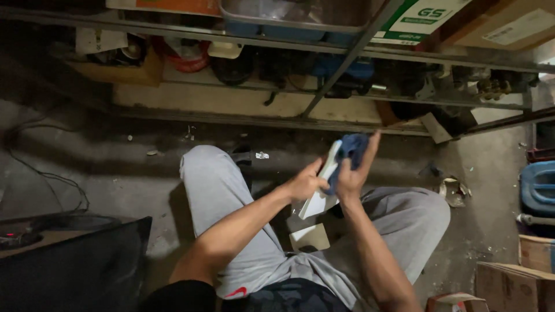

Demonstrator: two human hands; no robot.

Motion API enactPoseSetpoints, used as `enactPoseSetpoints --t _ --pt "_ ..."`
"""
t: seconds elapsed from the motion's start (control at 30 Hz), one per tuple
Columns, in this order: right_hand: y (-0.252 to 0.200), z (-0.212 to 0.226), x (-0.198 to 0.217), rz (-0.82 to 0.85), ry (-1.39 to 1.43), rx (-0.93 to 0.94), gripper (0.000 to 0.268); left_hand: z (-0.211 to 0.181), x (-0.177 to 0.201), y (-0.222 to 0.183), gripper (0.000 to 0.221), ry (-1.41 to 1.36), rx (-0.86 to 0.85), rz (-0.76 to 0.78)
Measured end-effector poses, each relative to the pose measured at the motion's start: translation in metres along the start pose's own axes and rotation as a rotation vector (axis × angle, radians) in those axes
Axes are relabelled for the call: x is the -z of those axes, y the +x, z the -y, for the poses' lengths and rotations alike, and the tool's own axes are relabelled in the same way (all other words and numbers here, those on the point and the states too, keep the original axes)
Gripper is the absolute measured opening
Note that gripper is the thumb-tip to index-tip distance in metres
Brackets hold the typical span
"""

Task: The recorder cleans a notebook and a small motorcycle component with a cloth.

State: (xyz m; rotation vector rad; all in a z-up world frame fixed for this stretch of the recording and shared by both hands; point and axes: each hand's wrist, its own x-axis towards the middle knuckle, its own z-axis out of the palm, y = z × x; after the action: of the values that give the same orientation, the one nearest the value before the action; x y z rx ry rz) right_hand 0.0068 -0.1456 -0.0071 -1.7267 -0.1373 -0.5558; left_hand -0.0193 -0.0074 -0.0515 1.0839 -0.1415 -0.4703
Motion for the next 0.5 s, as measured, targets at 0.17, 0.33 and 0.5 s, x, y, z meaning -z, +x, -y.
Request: enactPoseSetpoints --t 0.17,0.33,0.5 --pt "-0.002 0.006 -0.002 0.248 -0.156 0.356 0.052 0.055 0.023 0.017 0.04 -0.186 0.001 -0.024" --pt "0.013 -0.009 0.001 0.031 -0.156 -0.062 0.043 0.026 0.007 0.012 0.041 -0.187 0.077 -0.132" --pt "0.005 0.029 0.0 0.245 -0.317 0.251 0.05 0.078 0.034 0.032 0.041 -0.266 0.107 -0.078"
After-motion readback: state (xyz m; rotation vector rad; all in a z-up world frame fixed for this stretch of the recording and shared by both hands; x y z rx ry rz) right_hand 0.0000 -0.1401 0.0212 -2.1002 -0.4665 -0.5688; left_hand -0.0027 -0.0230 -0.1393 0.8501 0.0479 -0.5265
